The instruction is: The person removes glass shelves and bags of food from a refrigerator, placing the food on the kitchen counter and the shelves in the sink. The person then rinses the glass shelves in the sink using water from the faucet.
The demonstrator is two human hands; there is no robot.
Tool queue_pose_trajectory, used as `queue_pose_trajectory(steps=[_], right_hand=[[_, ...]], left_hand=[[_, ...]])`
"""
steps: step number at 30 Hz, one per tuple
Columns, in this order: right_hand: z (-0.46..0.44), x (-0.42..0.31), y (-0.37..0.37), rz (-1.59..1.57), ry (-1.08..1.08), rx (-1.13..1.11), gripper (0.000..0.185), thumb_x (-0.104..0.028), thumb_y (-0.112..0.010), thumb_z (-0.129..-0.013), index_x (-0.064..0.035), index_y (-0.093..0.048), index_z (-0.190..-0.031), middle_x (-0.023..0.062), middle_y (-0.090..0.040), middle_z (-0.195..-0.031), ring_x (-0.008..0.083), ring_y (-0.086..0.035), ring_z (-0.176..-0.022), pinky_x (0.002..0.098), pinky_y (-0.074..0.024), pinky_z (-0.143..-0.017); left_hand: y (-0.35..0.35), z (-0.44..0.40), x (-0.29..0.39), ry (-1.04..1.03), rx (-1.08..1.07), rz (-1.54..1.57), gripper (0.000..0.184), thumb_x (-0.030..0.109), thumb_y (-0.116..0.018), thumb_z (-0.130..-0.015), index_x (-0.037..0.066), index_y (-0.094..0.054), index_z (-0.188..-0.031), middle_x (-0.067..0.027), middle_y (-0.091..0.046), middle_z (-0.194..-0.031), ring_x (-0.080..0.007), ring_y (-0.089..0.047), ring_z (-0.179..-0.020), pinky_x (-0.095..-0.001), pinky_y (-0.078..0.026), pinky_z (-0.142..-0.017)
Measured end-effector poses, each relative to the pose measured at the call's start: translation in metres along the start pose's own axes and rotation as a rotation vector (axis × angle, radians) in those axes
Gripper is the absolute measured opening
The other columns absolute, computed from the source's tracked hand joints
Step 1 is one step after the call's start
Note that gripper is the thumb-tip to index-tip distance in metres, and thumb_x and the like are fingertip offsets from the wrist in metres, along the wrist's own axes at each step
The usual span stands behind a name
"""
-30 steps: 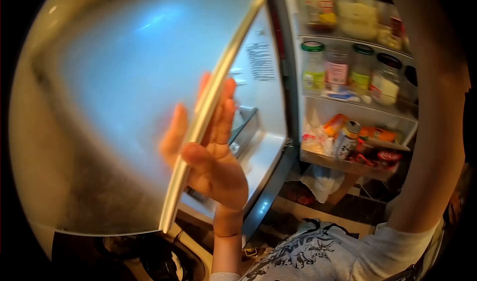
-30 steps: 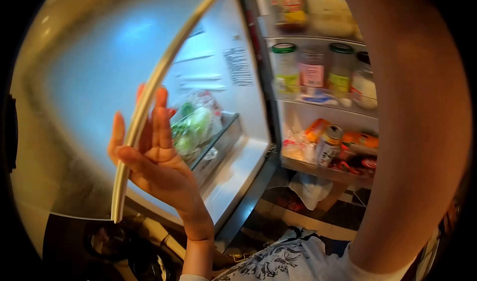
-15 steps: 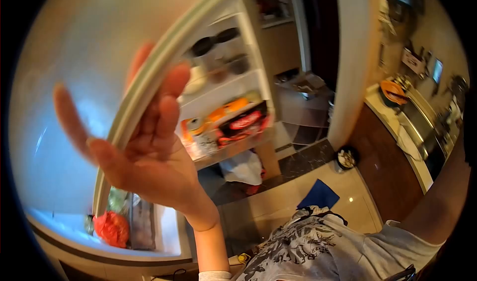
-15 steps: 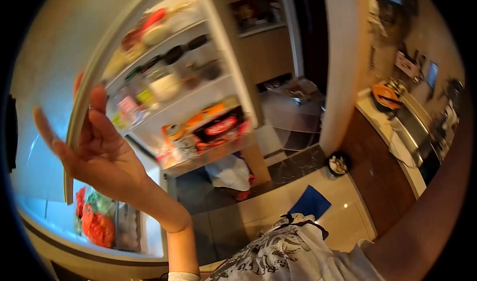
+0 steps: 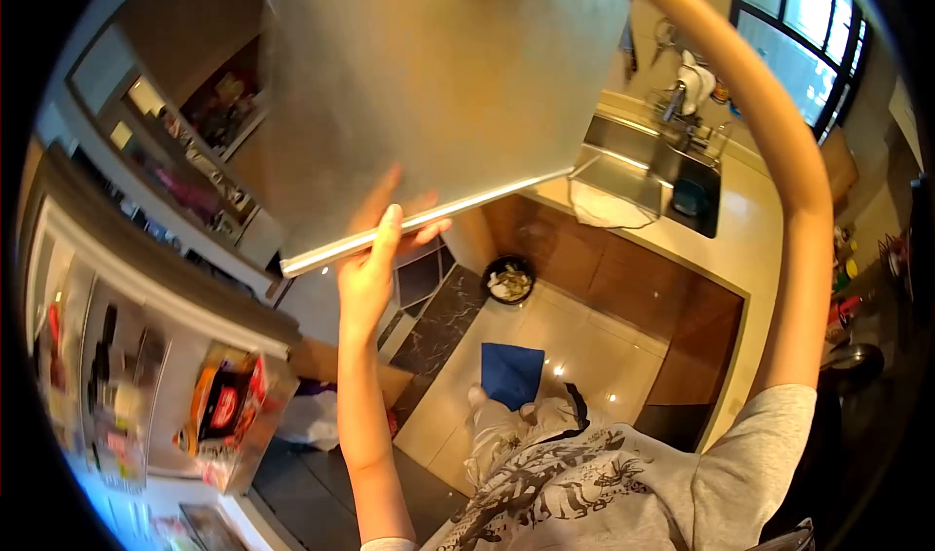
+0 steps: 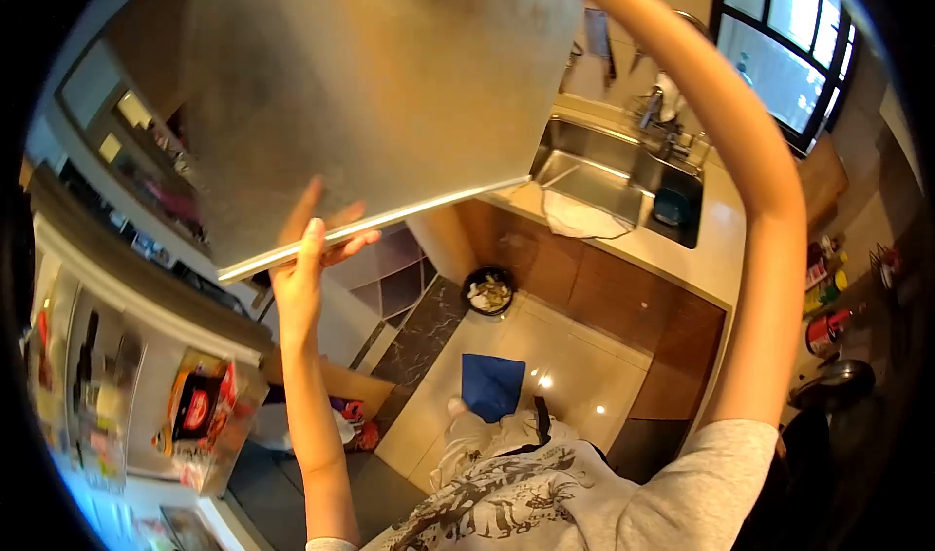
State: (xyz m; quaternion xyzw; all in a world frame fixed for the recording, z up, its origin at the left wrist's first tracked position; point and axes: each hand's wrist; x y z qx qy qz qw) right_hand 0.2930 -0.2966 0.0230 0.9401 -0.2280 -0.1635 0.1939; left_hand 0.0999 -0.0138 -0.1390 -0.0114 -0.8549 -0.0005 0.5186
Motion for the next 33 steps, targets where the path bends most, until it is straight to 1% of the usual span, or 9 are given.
queue_pose_trajectory(steps=[2,4,5,7,10,14,17,20,33], right_hand=[[0.052,0.049,0.009,-0.053,-0.045,0.042,0.032,-0.031,-0.044,-0.085,-0.0043,-0.048,-0.068,0.0,-0.044,-0.059,0.0105,-0.04,-0.056,0.0247,-0.0342,-0.05],[0.099,0.109,0.034,-0.018,-0.222,-0.181,0.036,-0.031,-0.055,-0.079,-0.003,-0.05,-0.102,0.0028,-0.053,-0.091,0.013,-0.046,-0.082,0.029,-0.0334,-0.078],[0.123,0.113,0.038,0.041,-0.144,-0.116,0.031,-0.03,-0.05,-0.083,-0.0007,-0.048,-0.094,0.0048,-0.047,-0.073,0.0107,-0.046,-0.07,0.0232,-0.0381,-0.064],[0.159,0.138,0.064,0.171,-0.336,-0.327,0.036,-0.021,-0.05,-0.082,0.0007,-0.044,-0.111,0.0087,-0.054,-0.098,0.0127,-0.049,-0.093,0.0273,-0.0379,-0.081],[0.213,0.176,0.085,0.279,-0.306,-0.346,0.014,-0.013,-0.055,-0.073,-0.0039,-0.058,-0.084,0.0092,-0.059,-0.078,0.0216,-0.055,-0.076,0.0307,-0.0401,-0.073],[0.304,0.225,0.094,0.403,-0.398,-0.392,0.009,-0.003,-0.055,-0.065,-0.0051,-0.06,-0.072,0.0112,-0.059,-0.069,0.0265,-0.057,-0.066,0.0332,-0.0448,-0.06],[0.368,0.259,0.092,0.44,-0.267,-0.546,0.014,-0.008,-0.047,-0.068,-0.0073,-0.058,-0.078,0.0089,-0.06,-0.08,0.025,-0.058,-0.074,0.0328,-0.0453,-0.067],[0.418,0.263,0.068,0.362,-0.525,-0.591,0.027,-0.008,-0.045,-0.07,-0.0065,-0.059,-0.093,0.0093,-0.059,-0.097,0.0242,-0.057,-0.087,0.0302,-0.0449,-0.077],[0.54,0.357,0.012,0.469,-0.675,-0.653,0.053,0.0,-0.044,-0.067,-0.0182,-0.045,-0.117,0.0083,-0.051,-0.112,0.0262,-0.052,-0.098,0.0342,-0.0445,-0.08]], left_hand=[[-0.013,-0.021,-0.033,0.121,-0.129,0.048,0.042,0.017,-0.042,-0.086,-0.004,-0.034,-0.121,-0.0243,-0.054,-0.098,-0.0252,-0.06,-0.077,-0.0271,-0.05,-0.068],[-0.03,-0.046,-0.07,0.18,-0.251,0.048,0.039,0.016,-0.042,-0.086,-0.002,-0.036,-0.12,-0.0193,-0.053,-0.101,-0.0224,-0.059,-0.08,-0.0263,-0.048,-0.072],[-0.035,-0.059,-0.09,0.236,-0.358,0.039,0.037,0.016,-0.043,-0.087,0.0,-0.039,-0.119,-0.0143,-0.053,-0.104,-0.0196,-0.058,-0.083,-0.0255,-0.046,-0.075],[-0.05,-0.087,-0.133,0.233,-0.463,0.019,0.035,0.016,-0.043,-0.087,0.001,-0.041,-0.118,-0.0126,-0.053,-0.104,-0.0183,-0.058,-0.083,-0.0246,-0.046,-0.075],[-0.076,-0.128,-0.192,0.212,-0.622,-0.032,0.03,0.012,-0.045,-0.085,0.003,-0.047,-0.113,-0.0119,-0.054,-0.104,-0.0184,-0.057,-0.085,-0.0256,-0.045,-0.076],[-0.127,-0.196,-0.263,-0.477,-0.944,-0.344,0.04,0.004,-0.055,-0.073,0.006,-0.049,-0.113,-0.0132,-0.052,-0.11,-0.024,-0.052,-0.098,-0.0303,-0.041,-0.085],[-0.16,-0.223,-0.319,-0.361,-1.153,-0.444,0.05,-0.002,-0.045,-0.071,0.014,-0.044,-0.119,-0.0086,-0.044,-0.121,-0.0261,-0.047,-0.105,-0.0321,-0.037,-0.09],[-0.187,-0.236,-0.376,-0.305,-1.288,-0.484,0.063,-0.011,-0.039,-0.065,0.018,-0.041,-0.121,-0.007,-0.043,-0.121,-0.0265,-0.045,-0.107,-0.0329,-0.038,-0.09],[-0.243,-0.258,-0.504,-0.179,-1.295,-0.558,0.052,-0.004,-0.038,-0.071,0.017,-0.045,-0.118,-0.0056,-0.043,-0.121,-0.0243,-0.044,-0.107,-0.031,-0.037,-0.09]])
Point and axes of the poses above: each hand's wrist, its own z-axis away from the middle knuckle, its own y-axis out of the back of the hand, x = y × z
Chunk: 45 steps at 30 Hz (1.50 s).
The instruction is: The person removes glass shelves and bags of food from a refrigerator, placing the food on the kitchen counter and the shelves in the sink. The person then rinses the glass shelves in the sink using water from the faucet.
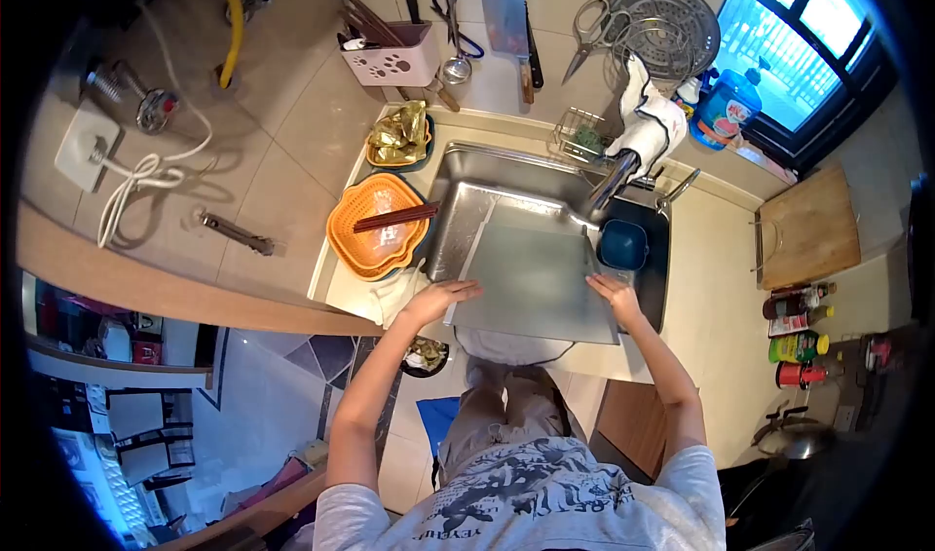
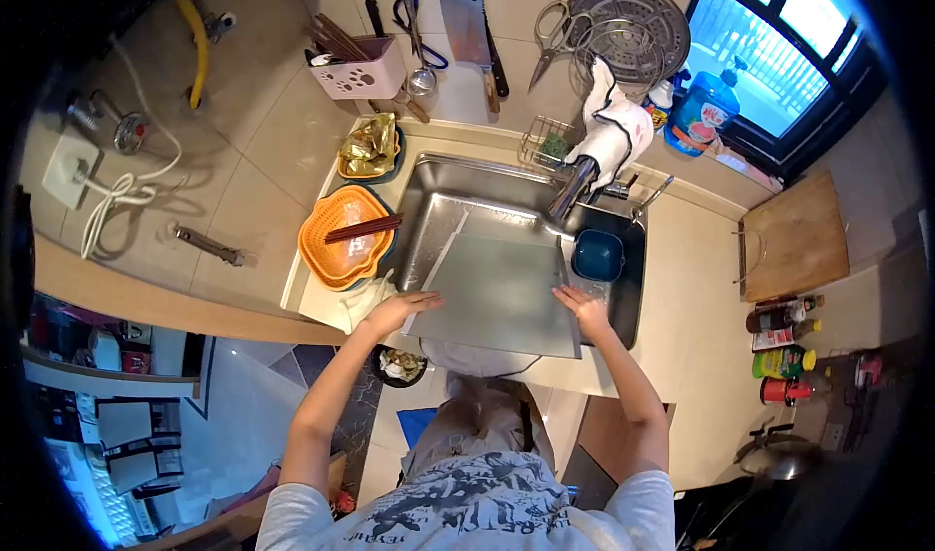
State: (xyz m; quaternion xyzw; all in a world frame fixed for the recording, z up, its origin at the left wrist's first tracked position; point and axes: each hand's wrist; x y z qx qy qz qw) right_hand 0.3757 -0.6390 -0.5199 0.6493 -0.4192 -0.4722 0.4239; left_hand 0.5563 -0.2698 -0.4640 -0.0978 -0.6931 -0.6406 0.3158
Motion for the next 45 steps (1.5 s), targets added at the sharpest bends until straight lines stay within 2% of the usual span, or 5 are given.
queue_pose_trajectory(steps=[14,29,33,37,45], right_hand=[[-0.021,0.046,-0.078,0.082,-0.117,-0.33,0.05,-0.005,-0.042,-0.074,-0.0069,-0.033,-0.123,0.0139,-0.042,-0.12,0.0277,-0.042,-0.11,0.0316,-0.0356,-0.091],[-0.024,0.041,-0.088,-0.023,-0.141,-0.48,0.056,0.003,-0.04,-0.071,-0.004,-0.028,-0.125,0.019,-0.035,-0.124,0.0331,-0.035,-0.114,0.0331,-0.0295,-0.097],[-0.008,0.044,-0.112,-0.78,-0.572,-0.024,0.051,0.008,-0.04,-0.077,-0.0016,-0.027,-0.125,0.0191,-0.033,-0.127,0.0275,-0.03,-0.119,0.0268,-0.0259,-0.097],[-0.008,0.028,-0.14,-1.235,-1.087,0.024,0.048,-0.022,-0.048,-0.084,-0.0021,-0.029,-0.124,0.0157,-0.043,-0.117,0.0238,-0.042,-0.106,0.0278,-0.0329,-0.088],[-0.023,-0.008,-0.103,-1.422,-1.239,0.207,0.039,-0.021,-0.044,-0.087,-0.0067,-0.036,-0.122,0.0074,-0.051,-0.104,0.0158,-0.047,-0.089,0.0273,-0.0394,-0.077]], left_hand=[[-0.03,-0.045,-0.05,0.393,-0.068,-0.158,0.058,-0.002,-0.037,-0.073,0.024,-0.034,-0.124,-0.0113,-0.036,-0.126,-0.027,-0.047,-0.104,-0.0337,-0.042,-0.083],[-0.077,-0.024,-0.101,0.301,-0.067,0.109,0.06,-0.009,-0.037,-0.071,0.014,-0.032,-0.126,-0.0188,-0.05,-0.108,-0.0313,-0.05,-0.097,-0.0348,-0.04,-0.083],[-0.083,-0.027,-0.1,0.251,0.13,0.352,0.049,-0.005,-0.035,-0.076,0.011,-0.039,-0.122,-0.0202,-0.053,-0.103,-0.033,-0.05,-0.095,-0.0333,-0.039,-0.083],[-0.08,-0.036,-0.072,0.726,0.206,0.459,0.026,0.011,-0.04,-0.082,0.001,-0.05,-0.104,-0.0216,-0.055,-0.094,-0.0348,-0.051,-0.091,-0.0338,-0.04,-0.076],[-0.101,-0.036,-0.064,0.814,0.36,0.268,0.027,0.021,-0.043,-0.083,-0.004,-0.051,-0.08,-0.0252,-0.054,-0.073,-0.0413,-0.051,-0.073,-0.0424,-0.041,-0.062]])
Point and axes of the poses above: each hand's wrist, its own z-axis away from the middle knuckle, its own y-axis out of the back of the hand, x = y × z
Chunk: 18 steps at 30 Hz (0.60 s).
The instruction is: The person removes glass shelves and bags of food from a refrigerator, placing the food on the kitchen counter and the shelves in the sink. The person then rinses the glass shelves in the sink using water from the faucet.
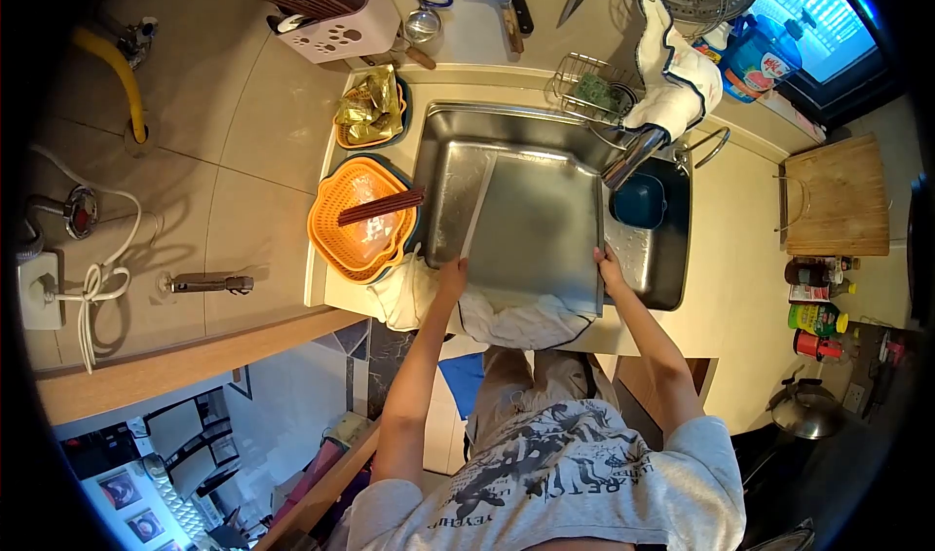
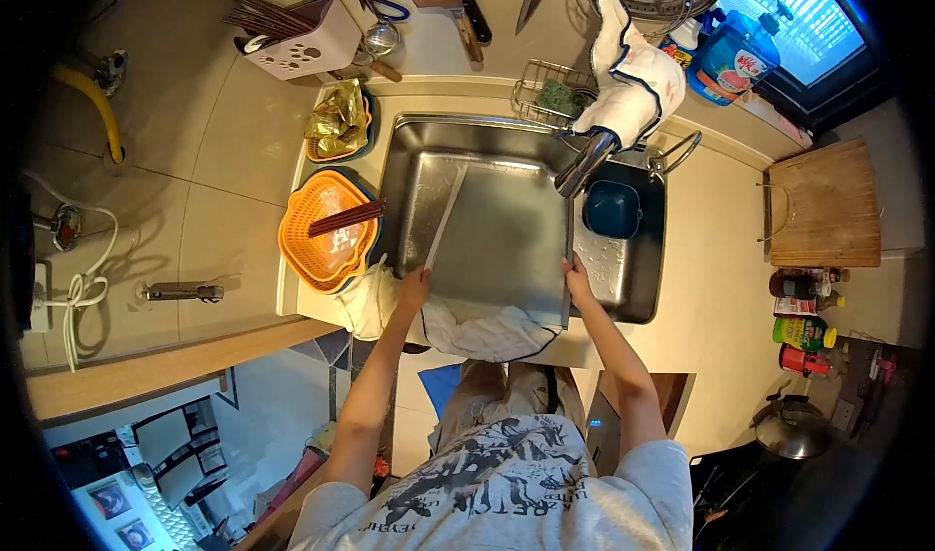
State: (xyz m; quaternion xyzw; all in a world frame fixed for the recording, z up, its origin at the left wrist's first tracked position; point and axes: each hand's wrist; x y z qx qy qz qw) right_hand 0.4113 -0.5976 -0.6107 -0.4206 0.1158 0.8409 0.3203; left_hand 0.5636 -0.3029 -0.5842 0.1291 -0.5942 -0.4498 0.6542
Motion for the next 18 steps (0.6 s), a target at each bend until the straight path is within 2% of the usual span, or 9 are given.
queue_pose_trajectory(steps=[1,3,5,7,9,15,18], right_hand=[[-0.002,0.004,0.002,0.0,-0.001,-0.002,0.039,-0.021,-0.044,-0.087,-0.0067,-0.036,-0.122,0.0074,-0.051,-0.104,0.0158,-0.047,-0.089,0.0273,-0.0394,-0.077],[-0.007,0.011,0.008,0.034,0.057,-0.066,0.05,-0.028,-0.048,-0.084,-0.0047,-0.031,-0.125,0.0084,-0.049,-0.11,0.0165,-0.046,-0.095,0.0253,-0.0372,-0.081],[0.0,0.004,0.004,0.059,0.042,-0.028,0.051,-0.028,-0.048,-0.084,-0.005,-0.03,-0.126,0.0084,-0.048,-0.112,0.0165,-0.045,-0.098,0.025,-0.0363,-0.083],[0.003,0.004,0.004,0.084,0.028,0.014,0.051,-0.029,-0.047,-0.085,-0.0053,-0.03,-0.127,0.0083,-0.047,-0.114,0.0165,-0.045,-0.1,0.0247,-0.0355,-0.084],[-0.001,0.009,0.003,0.009,0.027,-0.009,0.047,-0.024,-0.044,-0.087,-0.007,-0.029,-0.128,0.0061,-0.047,-0.114,0.0138,-0.044,-0.098,0.0229,-0.0338,-0.085],[-0.002,0.013,0.003,0.09,0.054,0.027,0.046,-0.022,-0.043,-0.087,-0.0074,-0.029,-0.128,0.0075,-0.044,-0.118,0.0158,-0.042,-0.104,0.0232,-0.031,-0.088],[-0.016,0.03,0.008,0.185,0.102,0.063,0.049,-0.025,-0.043,-0.087,-0.0034,-0.027,-0.128,0.0094,-0.045,-0.117,0.0153,-0.043,-0.102,0.0219,-0.0327,-0.086]], left_hand=[[-0.001,0.002,-0.002,-0.023,0.011,0.004,0.026,0.02,-0.043,-0.083,-0.004,-0.051,-0.08,-0.0254,-0.054,-0.073,-0.041,-0.051,-0.072,-0.0425,-0.041,-0.061],[-0.004,0.004,-0.006,-0.044,0.021,0.006,0.025,0.018,-0.042,-0.083,-0.005,-0.052,-0.08,-0.0255,-0.054,-0.073,-0.0406,-0.052,-0.071,-0.0426,-0.041,-0.061],[0.003,0.01,0.005,-0.077,0.012,-0.168,0.023,0.016,-0.042,-0.082,-0.004,-0.052,-0.08,-0.0249,-0.054,-0.072,-0.039,-0.053,-0.07,-0.0426,-0.042,-0.06],[0.004,0.013,0.005,-0.087,0.025,-0.133,0.022,0.016,-0.042,-0.081,-0.004,-0.053,-0.08,-0.0243,-0.055,-0.071,-0.0381,-0.054,-0.07,-0.0425,-0.042,-0.061],[0.004,0.014,0.005,-0.1,0.041,-0.099,0.021,0.015,-0.043,-0.081,-0.003,-0.053,-0.08,-0.0238,-0.055,-0.071,-0.0373,-0.054,-0.07,-0.0424,-0.043,-0.061],[0.01,0.016,0.009,-0.086,0.014,-0.223,0.019,0.014,-0.045,-0.079,-0.003,-0.054,-0.078,-0.0223,-0.055,-0.071,-0.0368,-0.054,-0.07,-0.0414,-0.043,-0.061],[0.001,0.01,-0.007,-0.054,0.064,-0.085,0.018,0.014,-0.048,-0.077,-0.002,-0.054,-0.076,-0.0219,-0.055,-0.069,-0.0366,-0.054,-0.068,-0.0412,-0.042,-0.059]])
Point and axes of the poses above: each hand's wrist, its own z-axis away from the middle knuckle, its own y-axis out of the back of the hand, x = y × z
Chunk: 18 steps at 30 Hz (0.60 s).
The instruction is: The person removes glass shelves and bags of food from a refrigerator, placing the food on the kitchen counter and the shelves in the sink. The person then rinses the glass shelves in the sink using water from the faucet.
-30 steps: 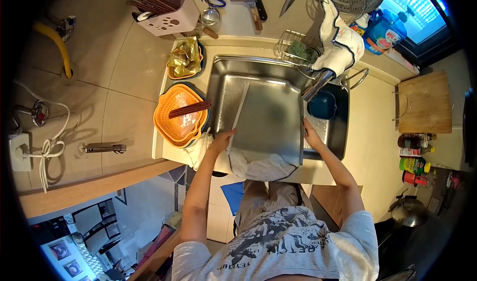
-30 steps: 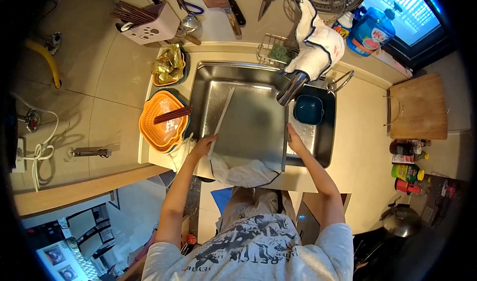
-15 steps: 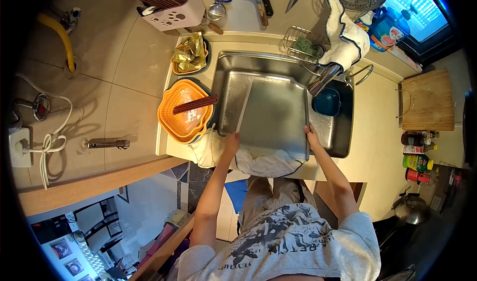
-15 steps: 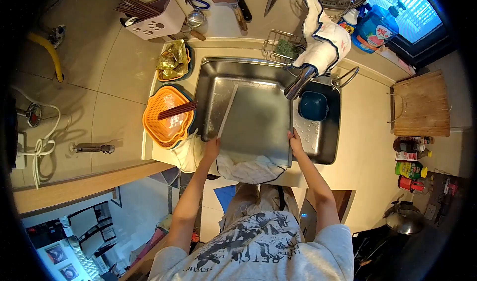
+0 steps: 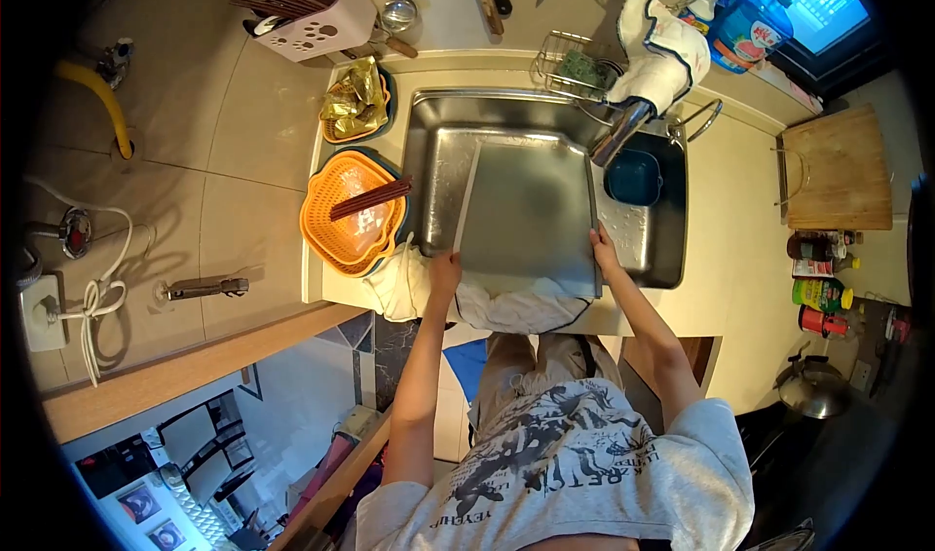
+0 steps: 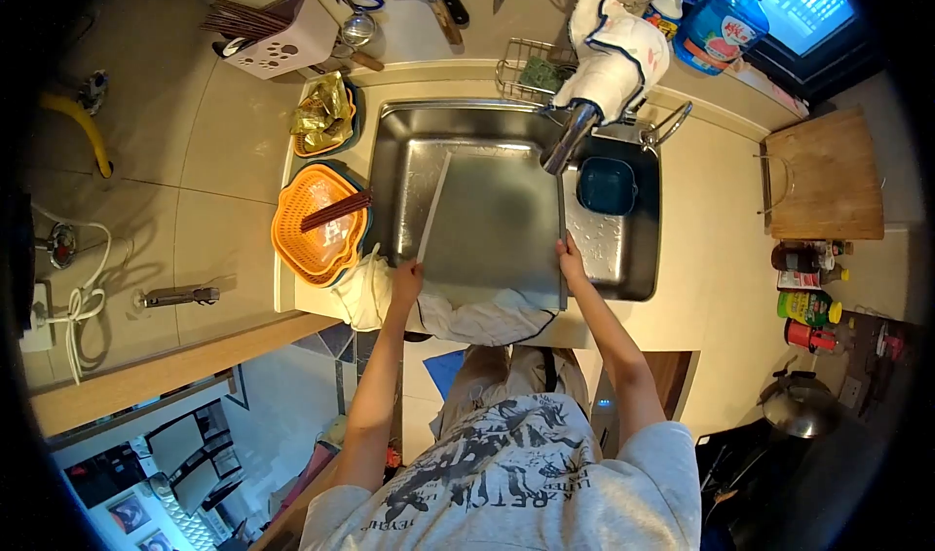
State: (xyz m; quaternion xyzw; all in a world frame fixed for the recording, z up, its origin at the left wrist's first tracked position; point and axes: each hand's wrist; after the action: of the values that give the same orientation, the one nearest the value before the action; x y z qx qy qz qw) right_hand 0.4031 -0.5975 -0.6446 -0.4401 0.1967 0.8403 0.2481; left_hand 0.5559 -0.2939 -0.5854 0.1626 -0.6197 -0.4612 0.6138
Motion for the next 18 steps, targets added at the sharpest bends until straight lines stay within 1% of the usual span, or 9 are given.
queue_pose_trajectory(steps=[4,6,7,9,10,12,14,16,18], right_hand=[[-0.013,0.019,0.0,0.074,0.027,0.009,0.047,-0.025,-0.041,-0.087,-0.0022,-0.028,-0.126,0.011,-0.046,-0.117,0.0173,-0.044,-0.102,0.0237,-0.0333,-0.086],[-0.005,0.002,-0.003,0.059,-0.061,-0.016,0.045,-0.024,-0.041,-0.087,-0.0012,-0.031,-0.124,0.0144,-0.047,-0.115,0.0226,-0.045,-0.102,0.0268,-0.0341,-0.086],[-0.006,0.005,-0.003,0.061,-0.061,-0.021,0.045,-0.024,-0.041,-0.087,-0.0012,-0.031,-0.124,0.0144,-0.047,-0.115,0.0226,-0.045,-0.102,0.0268,-0.0341,-0.086],[-0.007,0.008,-0.003,0.204,0.129,0.048,0.043,-0.019,-0.044,-0.085,0.0017,-0.033,-0.121,0.0188,-0.045,-0.114,0.0287,-0.044,-0.103,0.032,-0.033,-0.087],[-0.009,0.011,-0.002,0.22,0.145,0.023,0.043,-0.019,-0.044,-0.085,0.0017,-0.033,-0.121,0.0188,-0.045,-0.114,0.0287,-0.044,-0.103,0.032,-0.033,-0.087],[-0.012,0.019,-0.003,0.787,0.641,0.342,0.043,-0.011,-0.047,-0.081,0.0041,-0.034,-0.119,0.0216,-0.049,-0.104,0.0303,-0.047,-0.095,0.0358,-0.036,-0.082],[0.002,-0.006,-0.006,0.793,0.916,0.313,0.043,-0.005,-0.046,-0.078,0.0068,-0.033,-0.118,0.0257,-0.041,-0.115,0.0351,-0.04,-0.106,0.0387,-0.0311,-0.089],[0.031,-0.039,-0.016,0.573,0.84,0.099,0.043,-0.003,-0.045,-0.078,0.0047,-0.032,-0.119,0.0218,-0.041,-0.114,0.0345,-0.038,-0.106,0.039,-0.0271,-0.091],[0.066,-0.074,-0.033,0.591,0.852,-0.036,0.041,-0.002,-0.043,-0.078,0.0041,-0.034,-0.118,0.0204,-0.041,-0.114,0.0326,-0.038,-0.106,0.0378,-0.0267,-0.092]], left_hand=[[0.007,-0.003,0.007,0.023,0.033,0.017,0.018,0.017,-0.053,-0.073,-0.001,-0.055,-0.073,-0.0203,-0.054,-0.069,-0.0356,-0.052,-0.066,-0.0406,-0.04,-0.058],[0.012,-0.002,0.013,0.187,-0.046,0.098,0.018,0.017,-0.053,-0.073,-0.001,-0.056,-0.075,-0.0207,-0.055,-0.075,-0.0351,-0.053,-0.071,-0.0396,-0.04,-0.06],[0.014,-0.001,0.015,0.192,-0.043,0.097,0.018,0.017,-0.053,-0.073,-0.001,-0.056,-0.075,-0.0207,-0.055,-0.075,-0.0351,-0.053,-0.071,-0.0396,-0.04,-0.06],[0.015,0.005,0.02,0.208,-0.015,0.14,0.02,0.017,-0.054,-0.073,-0.001,-0.057,-0.081,-0.0204,-0.056,-0.081,-0.0343,-0.053,-0.074,-0.0378,-0.041,-0.064],[0.013,0.01,0.023,0.225,0.011,0.152,0.02,0.017,-0.054,-0.073,-0.001,-0.057,-0.081,-0.0204,-0.056,-0.081,-0.0343,-0.053,-0.074,-0.0378,-0.041,-0.064],[0.011,0.025,0.027,0.069,0.202,0.187,0.024,0.016,-0.053,-0.075,-0.003,-0.055,-0.09,-0.02,-0.056,-0.087,-0.0332,-0.053,-0.078,-0.0356,-0.042,-0.068],[0.017,0.048,0.034,0.025,0.318,0.291,0.027,0.013,-0.052,-0.077,-0.004,-0.051,-0.098,-0.0205,-0.053,-0.098,-0.0337,-0.05,-0.092,-0.0365,-0.039,-0.081],[0.032,0.089,0.04,0.064,0.467,0.161,0.027,0.01,-0.052,-0.078,-0.001,-0.051,-0.103,-0.0189,-0.051,-0.104,-0.0328,-0.047,-0.099,-0.0349,-0.037,-0.085],[0.042,0.138,0.037,0.15,0.566,0.219,0.026,0.01,-0.05,-0.079,0.0,-0.051,-0.104,-0.0174,-0.051,-0.106,-0.0321,-0.047,-0.1,-0.0341,-0.037,-0.085]])
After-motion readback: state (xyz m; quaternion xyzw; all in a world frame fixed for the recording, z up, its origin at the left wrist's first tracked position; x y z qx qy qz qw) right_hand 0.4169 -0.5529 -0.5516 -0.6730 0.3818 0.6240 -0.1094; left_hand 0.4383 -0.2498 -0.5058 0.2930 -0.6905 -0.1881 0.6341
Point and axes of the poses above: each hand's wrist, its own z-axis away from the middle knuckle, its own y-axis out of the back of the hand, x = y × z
